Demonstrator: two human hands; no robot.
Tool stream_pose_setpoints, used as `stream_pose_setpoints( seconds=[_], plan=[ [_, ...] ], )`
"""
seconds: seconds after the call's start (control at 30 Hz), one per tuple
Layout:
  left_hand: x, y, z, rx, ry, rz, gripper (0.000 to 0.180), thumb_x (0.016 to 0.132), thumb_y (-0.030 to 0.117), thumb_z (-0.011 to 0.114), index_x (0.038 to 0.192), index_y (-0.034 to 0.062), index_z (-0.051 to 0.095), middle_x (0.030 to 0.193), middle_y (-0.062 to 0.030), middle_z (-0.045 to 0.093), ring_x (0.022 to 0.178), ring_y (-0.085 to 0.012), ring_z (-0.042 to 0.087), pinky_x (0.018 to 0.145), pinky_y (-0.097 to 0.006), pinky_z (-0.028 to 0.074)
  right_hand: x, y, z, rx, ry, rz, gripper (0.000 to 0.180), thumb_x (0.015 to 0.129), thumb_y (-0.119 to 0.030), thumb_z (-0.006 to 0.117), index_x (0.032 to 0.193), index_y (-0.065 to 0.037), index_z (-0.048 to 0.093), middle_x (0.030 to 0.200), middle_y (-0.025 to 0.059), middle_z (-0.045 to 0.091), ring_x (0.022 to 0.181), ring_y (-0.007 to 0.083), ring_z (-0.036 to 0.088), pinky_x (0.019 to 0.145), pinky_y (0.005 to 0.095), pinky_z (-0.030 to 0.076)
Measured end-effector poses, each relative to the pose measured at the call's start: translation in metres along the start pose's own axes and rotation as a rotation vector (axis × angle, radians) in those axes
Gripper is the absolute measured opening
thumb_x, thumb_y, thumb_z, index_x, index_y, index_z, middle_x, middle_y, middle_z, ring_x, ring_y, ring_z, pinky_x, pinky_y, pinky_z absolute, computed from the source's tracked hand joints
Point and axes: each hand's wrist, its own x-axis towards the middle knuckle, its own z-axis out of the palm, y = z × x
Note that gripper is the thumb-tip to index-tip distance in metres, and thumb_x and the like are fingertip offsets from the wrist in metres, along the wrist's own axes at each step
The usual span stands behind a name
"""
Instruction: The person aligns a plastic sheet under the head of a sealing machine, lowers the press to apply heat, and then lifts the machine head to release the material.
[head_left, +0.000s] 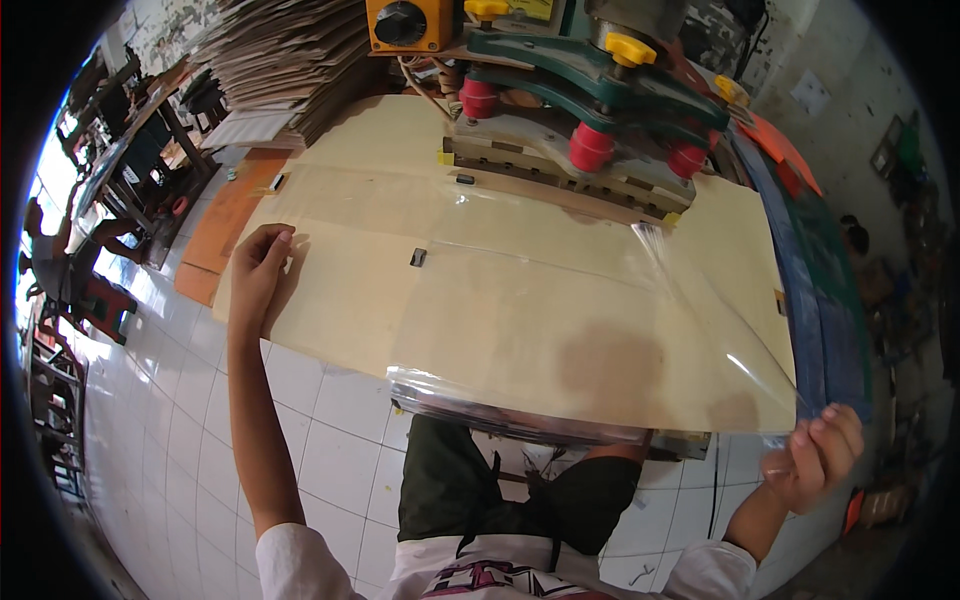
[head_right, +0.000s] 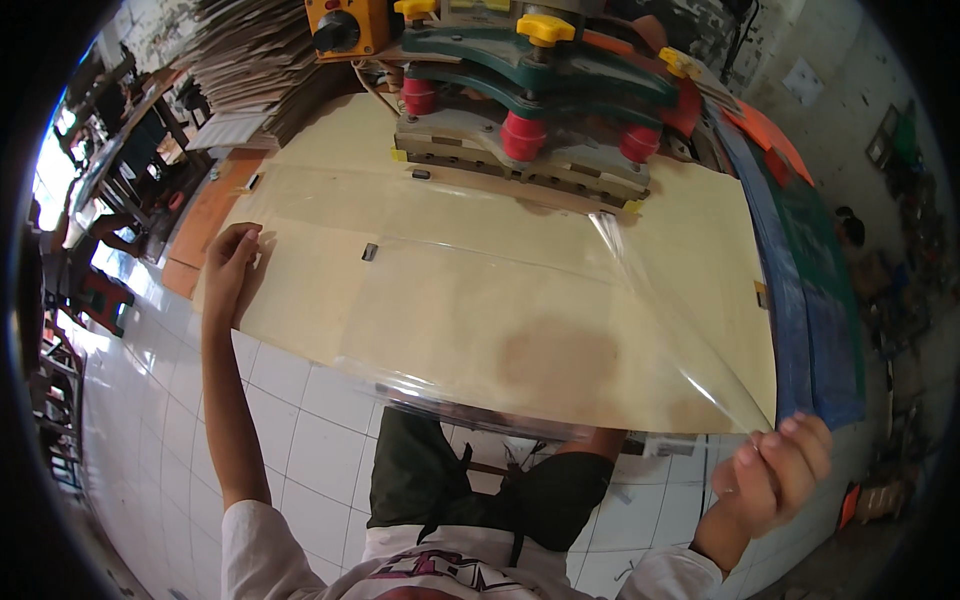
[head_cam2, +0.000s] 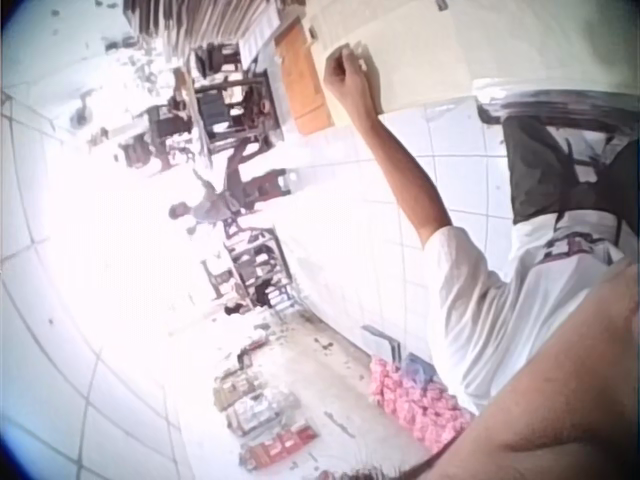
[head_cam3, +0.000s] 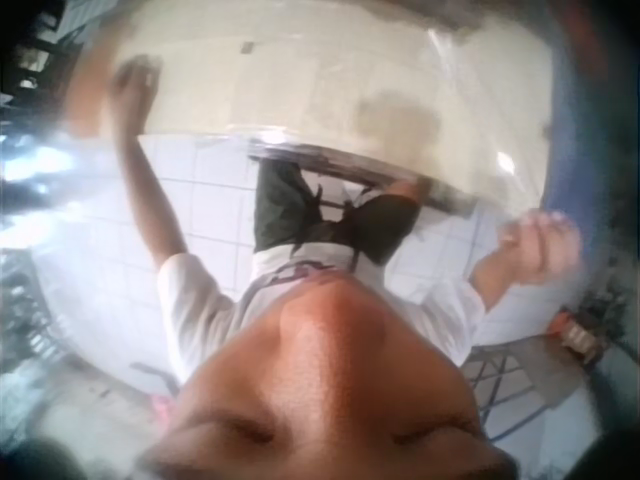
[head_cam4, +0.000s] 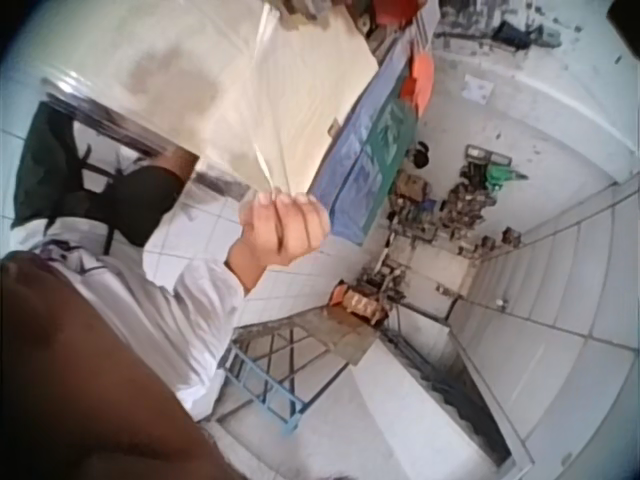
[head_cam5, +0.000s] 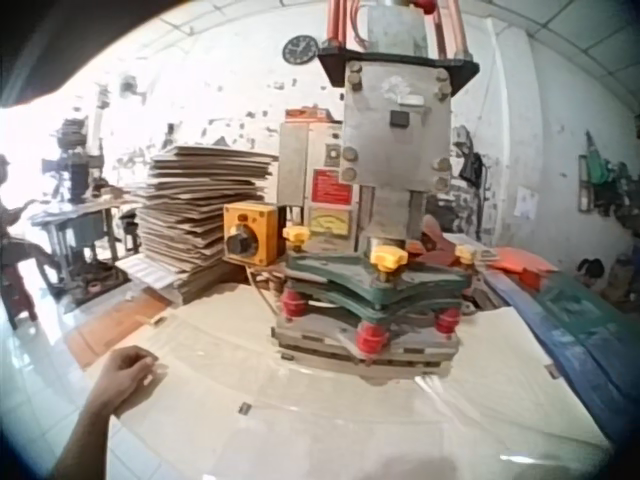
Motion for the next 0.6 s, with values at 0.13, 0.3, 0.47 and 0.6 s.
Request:
stream_pose_setpoints(
  seconds=[0.13,0.3,0.47,0.6],
  plan=[
    [-0.001,0.002,0.0,-0.013,0.001,-0.007,0.024,0.099,0.021,0.063,0.106,-0.0013,0.068,0.086,0.0009,0.064,0.077,-0.0064,0.054,0.07,-0.024,0.043,-0.016,0.014,-0.01,-0.163,0.147,-0.02,0.01,0.104,-0.011,0.049,0.11,-0.006,0.055,0.106,0.0137,0.057,0.096,0.0314,0.061,0.079,0.048,0.058],
    [-0.003,0.002,-0.002,-0.013,0.0,-0.016,0.024,0.099,0.021,0.064,0.106,-0.0011,0.068,0.087,0.0008,0.064,0.077,-0.0066,0.054,0.07,-0.024,0.043,-0.028,0.016,-0.015,-0.257,0.25,0.11,0.017,0.1,0.005,0.049,0.116,-0.002,0.047,0.111,0.0176,0.055,0.096,0.0344,0.064,0.079,0.0477,0.061],
    [-0.002,0.002,-0.001,-0.016,0.003,-0.015,0.024,0.099,0.021,0.064,0.106,-0.0012,0.068,0.087,0.0008,0.065,0.077,-0.0068,0.055,0.071,-0.024,0.043,-0.036,0.019,-0.027,-0.335,0.313,0.158,0.023,0.099,0.005,0.051,0.119,-0.003,0.044,0.115,0.0173,0.055,0.097,0.034,0.065,0.079,0.0486,0.061],
    [-0.003,0.003,0.001,-0.017,0.006,-0.024,0.023,0.099,0.021,0.063,0.106,-0.0011,0.069,0.087,0.0006,0.065,0.077,-0.0068,0.055,0.071,-0.024,0.043,-0.044,0.026,-0.033,-0.205,0.43,0.159,0.017,0.103,-0.006,0.047,0.12,-0.006,0.045,0.116,0.0163,0.057,0.098,0.0358,0.065,0.077,0.0503,0.059]
  ],
)
